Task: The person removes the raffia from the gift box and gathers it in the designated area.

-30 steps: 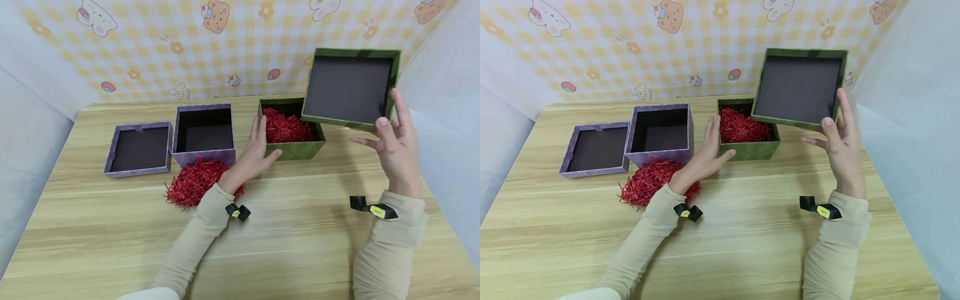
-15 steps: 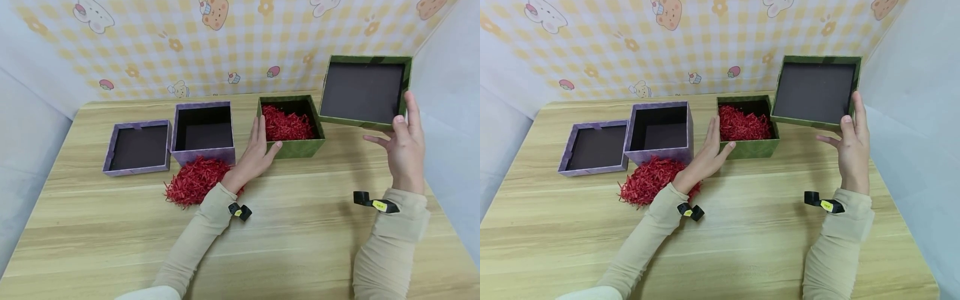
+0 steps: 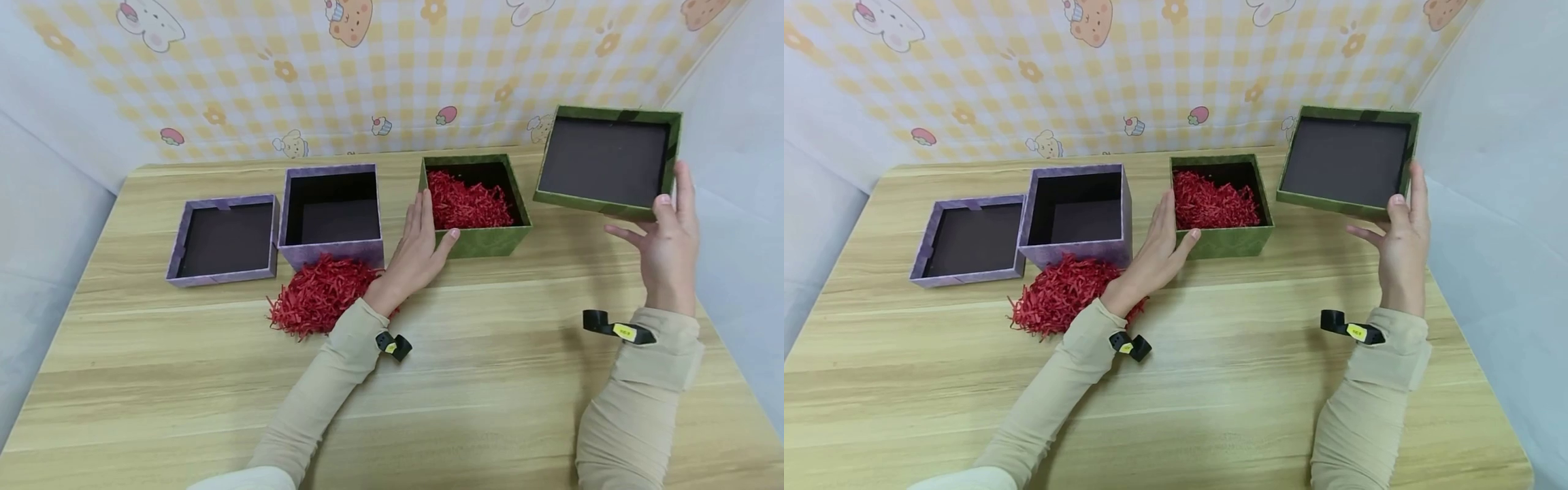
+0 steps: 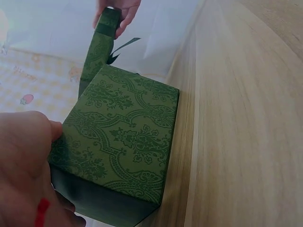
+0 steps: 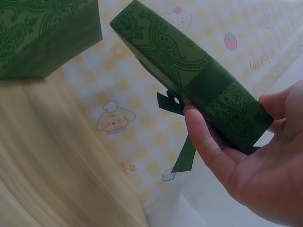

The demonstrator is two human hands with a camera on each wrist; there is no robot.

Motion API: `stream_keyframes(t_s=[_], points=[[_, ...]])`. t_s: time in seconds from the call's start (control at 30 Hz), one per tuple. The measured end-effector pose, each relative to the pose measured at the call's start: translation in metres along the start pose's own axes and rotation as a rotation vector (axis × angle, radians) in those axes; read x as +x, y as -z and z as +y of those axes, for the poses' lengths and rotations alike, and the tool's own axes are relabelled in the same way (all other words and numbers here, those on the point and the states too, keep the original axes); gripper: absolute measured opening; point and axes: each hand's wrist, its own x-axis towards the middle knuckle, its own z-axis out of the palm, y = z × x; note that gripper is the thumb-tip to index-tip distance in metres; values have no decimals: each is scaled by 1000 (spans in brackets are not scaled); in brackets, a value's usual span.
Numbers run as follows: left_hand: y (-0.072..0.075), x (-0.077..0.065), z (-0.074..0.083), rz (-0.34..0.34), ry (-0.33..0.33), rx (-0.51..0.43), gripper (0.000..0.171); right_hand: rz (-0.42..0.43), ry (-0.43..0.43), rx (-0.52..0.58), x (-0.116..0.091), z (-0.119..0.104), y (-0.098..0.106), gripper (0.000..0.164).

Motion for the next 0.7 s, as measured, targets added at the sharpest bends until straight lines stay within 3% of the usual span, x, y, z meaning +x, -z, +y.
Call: stream_keyframes(t_s=[0.37, 0.7], points=[[1, 1, 0, 22, -27, 10, 74, 4, -70, 32, 1, 5, 10, 47], [0, 1, 0, 34, -36, 40, 74, -18, -137, -24, 1, 10, 16, 47]])
